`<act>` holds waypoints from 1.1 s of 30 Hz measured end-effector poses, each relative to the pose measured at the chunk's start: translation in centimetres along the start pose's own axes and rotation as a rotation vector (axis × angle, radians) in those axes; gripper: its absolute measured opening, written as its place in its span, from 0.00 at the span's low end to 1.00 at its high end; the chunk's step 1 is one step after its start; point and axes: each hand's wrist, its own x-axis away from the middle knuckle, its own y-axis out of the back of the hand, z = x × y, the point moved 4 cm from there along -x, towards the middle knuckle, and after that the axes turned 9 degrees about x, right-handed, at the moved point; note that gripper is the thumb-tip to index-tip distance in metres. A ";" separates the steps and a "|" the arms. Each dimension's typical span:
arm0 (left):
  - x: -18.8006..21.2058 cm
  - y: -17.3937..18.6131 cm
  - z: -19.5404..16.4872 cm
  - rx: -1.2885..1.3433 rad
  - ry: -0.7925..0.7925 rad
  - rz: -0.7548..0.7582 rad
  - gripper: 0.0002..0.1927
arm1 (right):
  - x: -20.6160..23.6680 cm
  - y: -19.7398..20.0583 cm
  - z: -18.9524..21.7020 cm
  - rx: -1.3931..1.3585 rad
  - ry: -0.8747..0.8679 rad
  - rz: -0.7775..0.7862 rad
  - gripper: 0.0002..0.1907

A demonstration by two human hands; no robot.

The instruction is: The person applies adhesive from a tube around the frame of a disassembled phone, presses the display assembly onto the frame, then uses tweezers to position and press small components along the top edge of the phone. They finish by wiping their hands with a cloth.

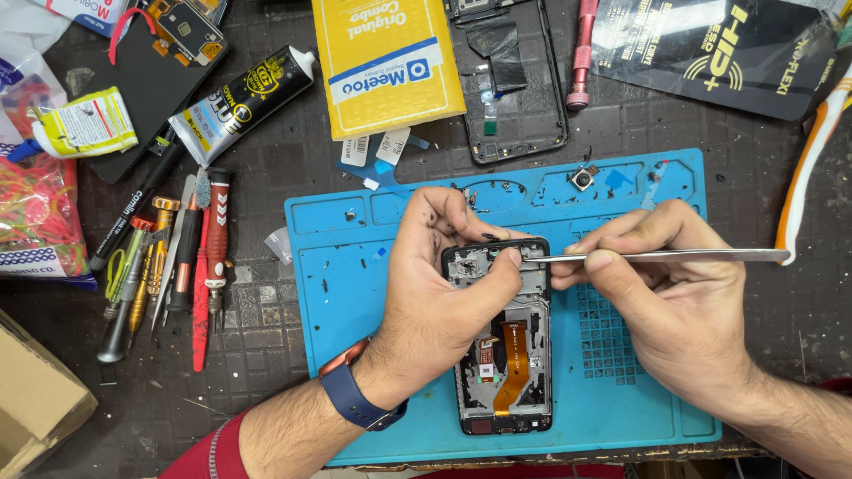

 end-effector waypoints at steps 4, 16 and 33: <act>0.1 0.1 0.2 0.032 0.026 0.001 0.19 | -0.2 -0.1 0.0 -0.019 0.021 0.016 0.06; -0.1 -0.2 0.8 0.174 0.058 0.050 0.24 | -2.0 3.1 0.5 -0.261 0.205 -0.004 0.04; -5.0 -4.6 -3.7 -0.954 0.433 0.788 0.37 | -5.6 7.9 3.2 0.146 0.153 -0.256 0.12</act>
